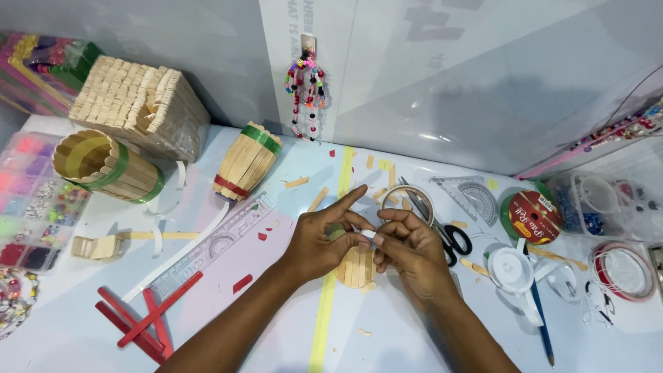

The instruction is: The person is decorating a small wooden disc by wrapping it with a green ribbon and securing it with tape cut using scissors.

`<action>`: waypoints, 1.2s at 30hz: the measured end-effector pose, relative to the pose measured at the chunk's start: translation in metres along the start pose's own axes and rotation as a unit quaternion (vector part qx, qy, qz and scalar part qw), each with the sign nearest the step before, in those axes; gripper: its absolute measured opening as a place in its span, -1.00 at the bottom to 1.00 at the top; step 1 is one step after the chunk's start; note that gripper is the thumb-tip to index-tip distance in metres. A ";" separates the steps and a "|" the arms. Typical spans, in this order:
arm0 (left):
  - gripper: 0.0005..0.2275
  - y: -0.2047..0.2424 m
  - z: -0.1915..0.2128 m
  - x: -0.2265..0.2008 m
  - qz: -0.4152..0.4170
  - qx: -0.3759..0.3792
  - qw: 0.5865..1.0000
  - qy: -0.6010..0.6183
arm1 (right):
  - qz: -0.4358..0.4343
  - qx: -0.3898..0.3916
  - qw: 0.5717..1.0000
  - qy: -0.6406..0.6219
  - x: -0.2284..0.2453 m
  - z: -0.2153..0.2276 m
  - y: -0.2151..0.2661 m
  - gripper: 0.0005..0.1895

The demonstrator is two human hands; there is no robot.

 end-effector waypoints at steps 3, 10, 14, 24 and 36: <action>-0.37 0.001 0.002 0.000 0.000 -0.002 1.000 0.002 | -0.004 0.004 1.000 -0.007 0.000 -0.001 -0.003 -0.56; -0.34 -0.001 0.004 0.003 0.010 -0.011 1.000 0.021 | -0.021 0.017 0.999 -0.020 -0.003 0.001 -0.006 -0.56; -0.33 0.000 0.002 0.006 0.020 -0.010 1.000 0.019 | -0.026 0.019 0.999 -0.023 -0.006 0.003 -0.007 -0.58; -0.35 0.000 0.022 0.022 0.071 -0.081 0.993 0.042 | 0.024 -0.138 0.923 0.357 0.091 0.060 0.017 -0.76; -0.36 0.003 0.021 0.039 0.152 -0.107 0.974 0.132 | -0.343 -0.124 0.625 0.690 0.034 0.097 0.069 -0.76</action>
Point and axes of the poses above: each hand's wrist, its own y-axis away from the middle knuckle, its own z-axis out of the back of the hand, x = y × z, the point moved 10 cm from there along -y, towards the middle knuckle, and after that the axes turned 9 degrees about -z, right-handed, at the moved point
